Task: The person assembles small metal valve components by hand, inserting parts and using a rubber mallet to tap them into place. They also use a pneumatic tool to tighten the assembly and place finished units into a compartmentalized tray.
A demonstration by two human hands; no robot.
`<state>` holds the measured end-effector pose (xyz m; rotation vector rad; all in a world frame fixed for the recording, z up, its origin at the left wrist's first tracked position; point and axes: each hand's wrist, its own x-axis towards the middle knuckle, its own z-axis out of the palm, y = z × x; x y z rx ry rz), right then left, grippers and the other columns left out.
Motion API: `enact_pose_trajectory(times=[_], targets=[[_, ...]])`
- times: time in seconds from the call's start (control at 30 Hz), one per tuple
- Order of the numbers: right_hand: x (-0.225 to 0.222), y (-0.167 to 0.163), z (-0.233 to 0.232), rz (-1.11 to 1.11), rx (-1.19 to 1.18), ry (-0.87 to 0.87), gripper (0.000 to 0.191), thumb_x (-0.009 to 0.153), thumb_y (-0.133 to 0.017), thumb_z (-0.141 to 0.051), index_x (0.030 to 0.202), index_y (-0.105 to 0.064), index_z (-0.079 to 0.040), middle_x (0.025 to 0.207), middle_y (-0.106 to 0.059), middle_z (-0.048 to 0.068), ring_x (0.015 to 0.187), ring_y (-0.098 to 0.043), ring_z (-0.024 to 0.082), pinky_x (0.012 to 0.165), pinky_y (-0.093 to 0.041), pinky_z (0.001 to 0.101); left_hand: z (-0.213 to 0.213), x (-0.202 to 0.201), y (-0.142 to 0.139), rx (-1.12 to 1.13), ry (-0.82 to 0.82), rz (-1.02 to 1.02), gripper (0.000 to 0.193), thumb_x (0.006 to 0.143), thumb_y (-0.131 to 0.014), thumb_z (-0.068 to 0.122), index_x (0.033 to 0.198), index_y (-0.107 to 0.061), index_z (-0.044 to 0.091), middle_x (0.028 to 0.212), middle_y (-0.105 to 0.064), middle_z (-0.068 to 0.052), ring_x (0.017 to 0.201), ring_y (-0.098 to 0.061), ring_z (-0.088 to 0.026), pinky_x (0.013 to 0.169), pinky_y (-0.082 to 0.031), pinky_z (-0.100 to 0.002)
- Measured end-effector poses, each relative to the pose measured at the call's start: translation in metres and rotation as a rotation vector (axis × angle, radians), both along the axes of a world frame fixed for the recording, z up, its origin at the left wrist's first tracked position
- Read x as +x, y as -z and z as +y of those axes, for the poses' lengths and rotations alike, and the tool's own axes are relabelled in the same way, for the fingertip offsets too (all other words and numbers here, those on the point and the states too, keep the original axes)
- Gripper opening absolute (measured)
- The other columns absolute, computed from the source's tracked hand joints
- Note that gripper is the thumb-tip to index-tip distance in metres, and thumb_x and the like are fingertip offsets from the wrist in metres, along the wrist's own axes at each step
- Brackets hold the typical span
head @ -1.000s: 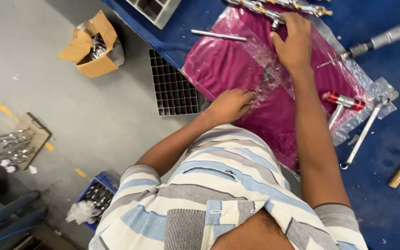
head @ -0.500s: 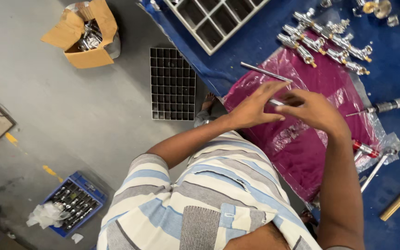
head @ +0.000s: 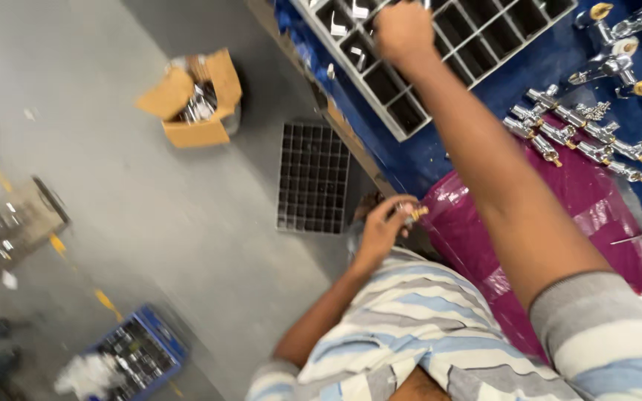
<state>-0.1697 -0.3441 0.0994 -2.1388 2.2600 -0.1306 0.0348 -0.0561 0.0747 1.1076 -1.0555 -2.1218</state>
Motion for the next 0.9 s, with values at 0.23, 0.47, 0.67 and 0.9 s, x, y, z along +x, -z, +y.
enact_pose_trajectory(times=[0.23,0.47,0.67,0.9], targets=[[0.013,-0.027,0.012,-0.150,-0.143,0.049,0.010,0.077,-0.075,-0.015,0.086,-0.079,-0.016,0.078,-0.074,0.014,0.073,-0.073,0.035,0.063,-0.056,0.0469,-0.001,0.022,0.002,-0.072,0.145,0.029,0.026,0.102,-0.065,0.015,0.122,-0.070,0.001,0.092,-0.066,-0.004,0.080,-0.060,-0.009,0.071,-0.052,-0.024],[-0.052,-0.149,0.187,-0.671,-0.666,-0.070,0.014,0.098,-0.083,-0.015,0.106,-0.076,-0.004,0.098,-0.072,0.008,0.093,-0.067,0.022,0.082,-0.054,0.0388,-0.013,0.011,0.006,-0.054,0.387,0.005,0.030,0.102,-0.062,0.016,0.129,-0.064,0.005,0.096,-0.064,-0.002,0.082,-0.060,-0.010,0.077,-0.052,-0.024],[-0.088,-0.169,0.387,-1.684,-0.949,0.262,0.022,0.107,-0.060,-0.024,0.121,-0.060,-0.007,0.099,-0.066,0.008,0.083,-0.066,0.014,0.068,-0.056,0.0278,-0.009,-0.041,-0.012,-0.209,0.700,0.014,0.027,0.101,-0.069,0.009,0.128,-0.067,0.003,0.096,-0.059,-0.003,0.084,-0.051,-0.011,0.073,-0.043,-0.026],[0.019,-0.047,0.522,-1.688,-0.817,1.263,0.041,0.113,-0.038,-0.032,0.120,-0.067,-0.004,0.091,-0.066,0.004,0.066,-0.052,0.007,0.055,-0.041,0.0242,0.032,-0.087,-0.037,-0.391,0.902,0.049,0.033,0.090,-0.074,0.000,0.121,-0.066,0.004,0.105,-0.070,-0.003,0.100,-0.066,-0.012,0.090,-0.055,-0.026]])
